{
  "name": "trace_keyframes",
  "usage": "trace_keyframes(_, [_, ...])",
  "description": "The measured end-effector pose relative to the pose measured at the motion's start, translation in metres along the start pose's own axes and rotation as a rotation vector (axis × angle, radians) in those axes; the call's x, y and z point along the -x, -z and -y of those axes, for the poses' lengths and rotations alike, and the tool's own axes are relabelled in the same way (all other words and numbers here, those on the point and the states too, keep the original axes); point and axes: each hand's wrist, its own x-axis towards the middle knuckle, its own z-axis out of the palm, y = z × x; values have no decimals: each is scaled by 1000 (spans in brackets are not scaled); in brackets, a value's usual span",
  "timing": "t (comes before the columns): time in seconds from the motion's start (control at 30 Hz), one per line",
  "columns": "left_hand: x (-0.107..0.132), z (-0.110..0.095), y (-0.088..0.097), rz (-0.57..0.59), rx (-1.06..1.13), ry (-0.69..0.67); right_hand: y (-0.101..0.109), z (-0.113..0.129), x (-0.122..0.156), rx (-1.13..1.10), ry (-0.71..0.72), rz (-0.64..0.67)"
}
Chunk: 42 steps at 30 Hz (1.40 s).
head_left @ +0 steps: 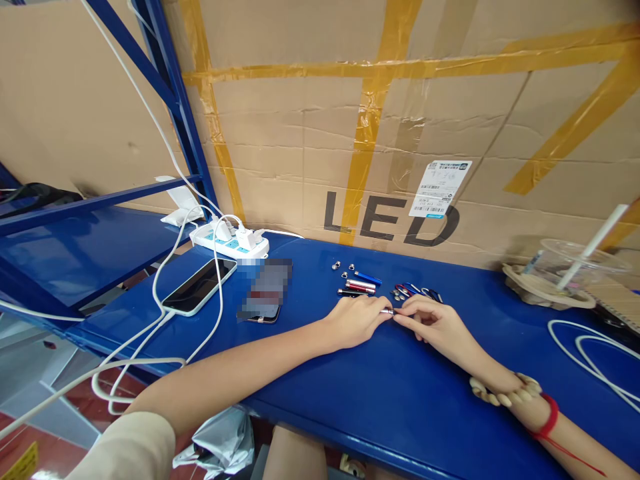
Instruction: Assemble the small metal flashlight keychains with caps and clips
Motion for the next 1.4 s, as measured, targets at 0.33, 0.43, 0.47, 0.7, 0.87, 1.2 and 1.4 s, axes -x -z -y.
trace_keyframes(0.33, [2, 3, 0, -8, 127, -30, 1, 5, 0, -46, 30, -9])
trace_keyframes(0.43, [4, 4, 3, -1, 222, -73, 2, 9, 1, -78, 33, -3])
trace_keyframes(0.47, [4, 4, 4, 4, 245, -82, 2, 10, 1, -85, 33, -1])
trace_keyframes(0.7, [5, 3, 6, -11, 282, -99, 0, 11, 5, -77, 73, -12])
trace_keyframes(0.87, [4, 6, 1, -79, 264, -152, -1, 13, 6, -11, 124, -37])
trace_keyframes(1.2, [3, 7, 0, -146, 174, -178, -2, 11, 5, 72, 96, -18])
trace_keyframes(1.4, [1, 6, 0, -132, 118, -141, -3, 9, 5, 77, 75, -19])
